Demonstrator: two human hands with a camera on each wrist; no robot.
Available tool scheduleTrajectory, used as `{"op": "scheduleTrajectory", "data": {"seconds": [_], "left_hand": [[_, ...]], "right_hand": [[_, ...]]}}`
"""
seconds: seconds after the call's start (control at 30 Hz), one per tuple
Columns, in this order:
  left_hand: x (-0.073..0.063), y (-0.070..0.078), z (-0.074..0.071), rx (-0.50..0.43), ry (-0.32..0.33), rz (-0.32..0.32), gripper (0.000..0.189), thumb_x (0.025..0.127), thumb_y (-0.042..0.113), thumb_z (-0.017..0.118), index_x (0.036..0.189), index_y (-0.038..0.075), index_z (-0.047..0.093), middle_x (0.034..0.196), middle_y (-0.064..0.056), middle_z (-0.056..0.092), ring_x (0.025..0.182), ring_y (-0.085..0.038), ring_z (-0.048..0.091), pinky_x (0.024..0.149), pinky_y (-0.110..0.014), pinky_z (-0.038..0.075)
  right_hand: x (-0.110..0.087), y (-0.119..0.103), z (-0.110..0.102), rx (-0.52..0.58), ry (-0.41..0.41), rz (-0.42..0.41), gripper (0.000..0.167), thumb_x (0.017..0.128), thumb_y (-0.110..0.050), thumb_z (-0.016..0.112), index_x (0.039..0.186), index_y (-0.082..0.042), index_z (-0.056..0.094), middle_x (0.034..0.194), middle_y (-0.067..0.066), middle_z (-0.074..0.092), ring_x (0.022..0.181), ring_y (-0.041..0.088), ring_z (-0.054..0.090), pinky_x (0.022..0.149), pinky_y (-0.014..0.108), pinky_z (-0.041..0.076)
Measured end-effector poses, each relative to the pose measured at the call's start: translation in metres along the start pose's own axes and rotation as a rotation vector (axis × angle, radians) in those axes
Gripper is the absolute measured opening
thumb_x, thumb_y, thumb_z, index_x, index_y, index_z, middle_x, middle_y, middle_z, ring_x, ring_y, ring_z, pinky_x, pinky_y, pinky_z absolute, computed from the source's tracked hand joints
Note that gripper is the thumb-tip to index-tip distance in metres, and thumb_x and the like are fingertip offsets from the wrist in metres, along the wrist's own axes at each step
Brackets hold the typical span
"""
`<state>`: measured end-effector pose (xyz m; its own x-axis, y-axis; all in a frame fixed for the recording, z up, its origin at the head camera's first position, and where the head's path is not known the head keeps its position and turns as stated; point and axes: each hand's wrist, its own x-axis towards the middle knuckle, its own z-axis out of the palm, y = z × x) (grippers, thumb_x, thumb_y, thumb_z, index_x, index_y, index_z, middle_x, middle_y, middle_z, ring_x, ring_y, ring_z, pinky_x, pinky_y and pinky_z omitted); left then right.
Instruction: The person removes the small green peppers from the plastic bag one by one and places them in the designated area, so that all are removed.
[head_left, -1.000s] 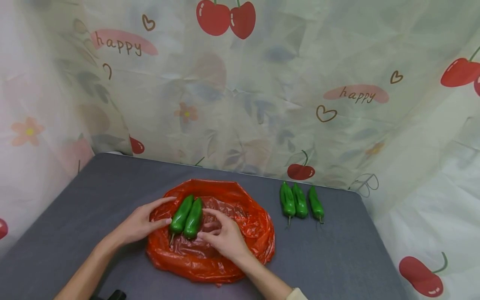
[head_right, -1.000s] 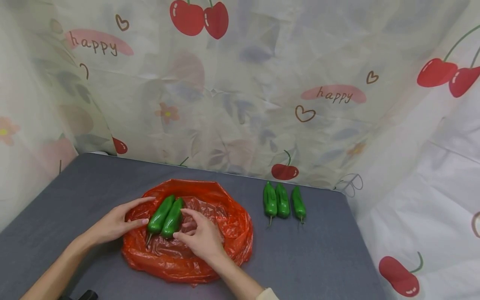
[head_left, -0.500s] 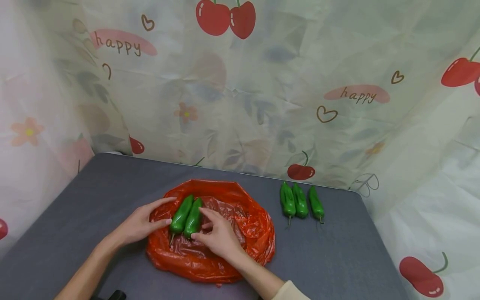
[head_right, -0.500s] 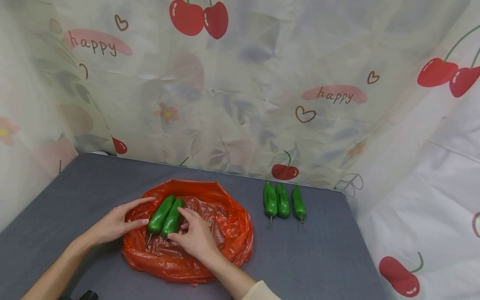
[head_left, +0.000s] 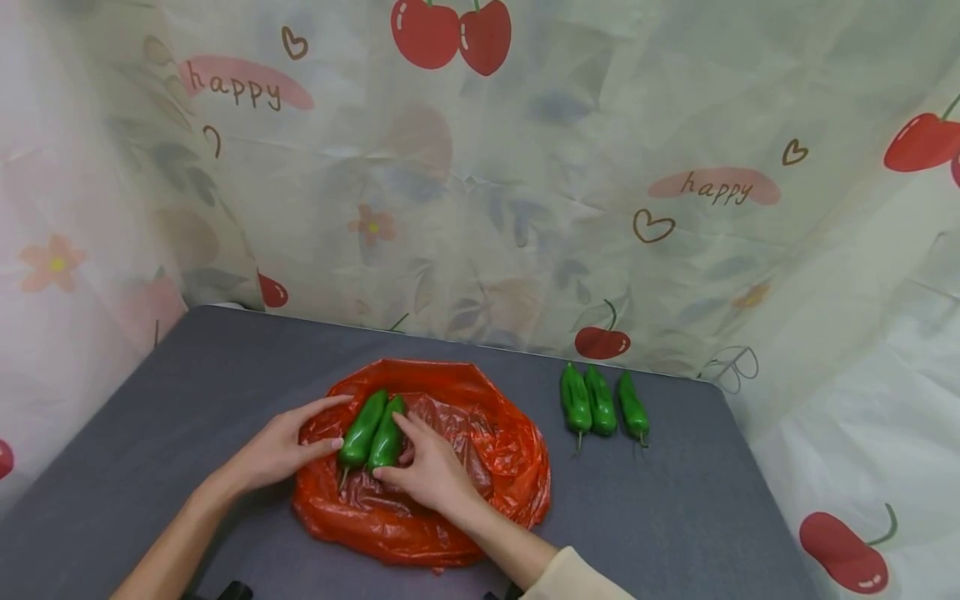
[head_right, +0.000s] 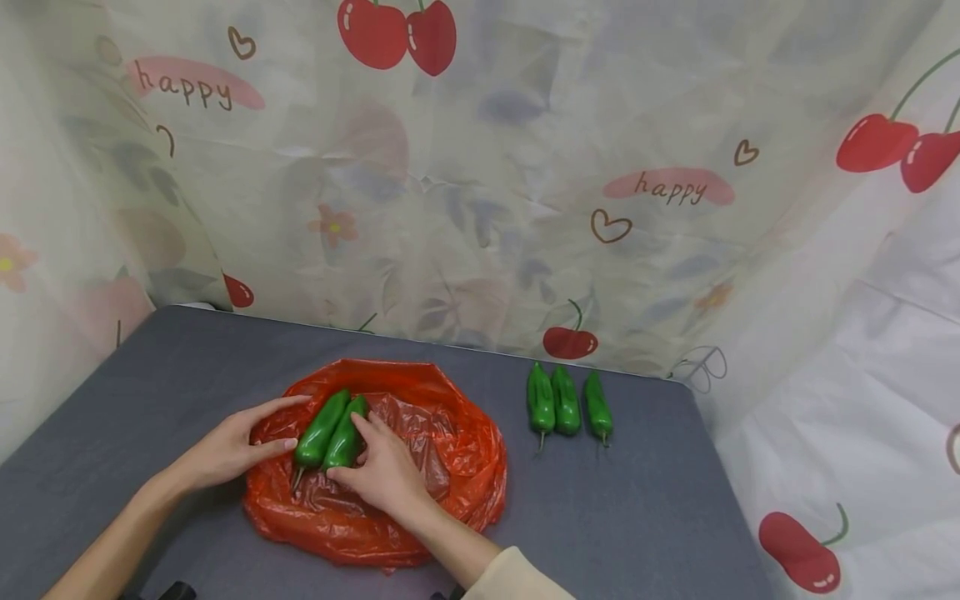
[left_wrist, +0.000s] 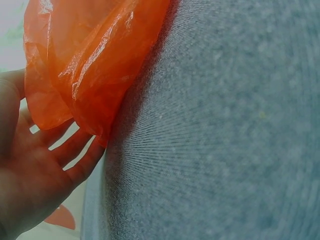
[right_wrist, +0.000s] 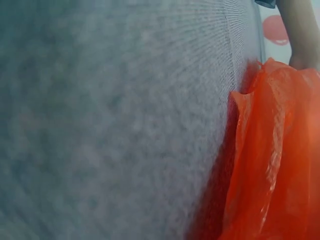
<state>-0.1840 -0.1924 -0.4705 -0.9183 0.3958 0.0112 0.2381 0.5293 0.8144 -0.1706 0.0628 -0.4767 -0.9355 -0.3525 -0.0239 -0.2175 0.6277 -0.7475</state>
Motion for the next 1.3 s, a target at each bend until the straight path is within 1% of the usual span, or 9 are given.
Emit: {"op": "scheduleTrajectory", "data": {"seconds": [0.2, 0.33, 0.43, 0.63, 0.73, 0.83, 0.97, 1.07, 1.3], "left_hand": [[0.0, -0.001, 0.001, 0.011, 0.008, 0.003, 0.059, 0.095, 0.034, 0.068, 0.148, 0.016, 0.047, 0.14, -0.021, 0.053, 0.112, -0.029, 0.061, 0.086, -0.041, 0.051], [0.001, -0.001, 0.001, 0.004, 0.005, 0.002, 0.059, 0.095, 0.034, 0.068, 0.148, 0.016, 0.047, 0.141, -0.022, 0.052, 0.114, -0.03, 0.06, 0.087, -0.044, 0.05], [0.001, -0.001, 0.0, -0.005, -0.002, -0.001, 0.059, 0.096, 0.034, 0.068, 0.148, 0.016, 0.047, 0.141, -0.022, 0.052, 0.114, -0.03, 0.059, 0.088, -0.044, 0.05], [0.001, 0.0, -0.001, -0.001, -0.003, 0.003, 0.058, 0.096, 0.034, 0.068, 0.148, 0.017, 0.047, 0.141, -0.02, 0.052, 0.114, -0.029, 0.059, 0.087, -0.043, 0.05], [0.001, 0.0, -0.001, -0.001, -0.006, 0.003, 0.058, 0.096, 0.033, 0.067, 0.148, 0.017, 0.047, 0.141, -0.02, 0.052, 0.114, -0.028, 0.06, 0.086, -0.039, 0.051], [0.001, -0.001, -0.001, -0.012, -0.011, 0.002, 0.058, 0.096, 0.032, 0.067, 0.148, 0.017, 0.047, 0.141, -0.02, 0.052, 0.112, -0.026, 0.061, 0.084, -0.035, 0.052], [0.001, -0.002, -0.001, -0.03, -0.01, 0.003, 0.058, 0.096, 0.031, 0.067, 0.148, 0.017, 0.046, 0.141, -0.02, 0.052, 0.11, -0.025, 0.061, 0.082, -0.032, 0.052], [0.0, -0.003, 0.0, -0.042, -0.009, -0.001, 0.058, 0.096, 0.031, 0.068, 0.148, 0.018, 0.046, 0.141, -0.021, 0.052, 0.109, -0.024, 0.062, 0.081, -0.031, 0.052], [0.001, -0.002, -0.001, -0.05, -0.013, -0.019, 0.059, 0.096, 0.033, 0.067, 0.149, 0.016, 0.046, 0.14, -0.022, 0.052, 0.104, -0.022, 0.063, 0.079, -0.03, 0.053]], "right_hand": [[0.002, -0.001, 0.003, -0.042, -0.026, -0.005, 0.085, 0.081, -0.037, 0.083, 0.153, -0.018, 0.042, 0.157, 0.017, 0.034, 0.07, -0.001, 0.06, 0.076, 0.028, 0.051], [0.005, -0.001, 0.006, -0.098, -0.005, -0.012, 0.085, 0.081, -0.039, 0.083, 0.153, -0.018, 0.041, 0.157, 0.016, 0.034, 0.103, 0.015, 0.065, 0.092, 0.039, 0.05], [0.006, -0.001, 0.007, -0.124, 0.016, -0.023, 0.084, 0.082, -0.037, 0.083, 0.152, -0.017, 0.042, 0.156, 0.015, 0.036, 0.128, 0.028, 0.053, 0.102, 0.048, 0.044], [0.007, 0.0, 0.006, -0.106, 0.032, -0.033, 0.081, 0.083, -0.038, 0.081, 0.152, -0.016, 0.043, 0.155, 0.013, 0.039, 0.133, 0.028, 0.048, 0.104, 0.047, 0.042], [0.006, -0.001, 0.004, -0.08, 0.025, -0.022, 0.081, 0.084, -0.04, 0.08, 0.152, -0.018, 0.042, 0.155, 0.01, 0.04, 0.13, 0.022, 0.051, 0.103, 0.044, 0.044], [0.005, 0.0, 0.002, -0.016, 0.016, -0.018, 0.08, 0.084, -0.04, 0.08, 0.152, -0.017, 0.043, 0.154, 0.01, 0.041, 0.102, 0.01, 0.066, 0.09, 0.032, 0.051], [0.002, 0.0, -0.002, 0.071, -0.002, -0.003, 0.079, 0.083, -0.038, 0.081, 0.151, -0.017, 0.045, 0.154, 0.011, 0.041, 0.067, -0.002, 0.06, 0.068, 0.022, 0.05], [0.0, 0.0, -0.004, 0.107, -0.018, 0.02, 0.078, 0.083, -0.04, 0.081, 0.15, -0.02, 0.046, 0.151, 0.007, 0.047, 0.068, -0.002, 0.061, 0.066, 0.022, 0.05], [-0.004, 0.002, -0.011, 0.196, -0.032, 0.042, 0.077, 0.083, -0.04, 0.081, 0.15, -0.026, 0.046, 0.111, 0.003, 0.07, 0.074, 0.003, 0.066, 0.066, 0.024, 0.052]]}}
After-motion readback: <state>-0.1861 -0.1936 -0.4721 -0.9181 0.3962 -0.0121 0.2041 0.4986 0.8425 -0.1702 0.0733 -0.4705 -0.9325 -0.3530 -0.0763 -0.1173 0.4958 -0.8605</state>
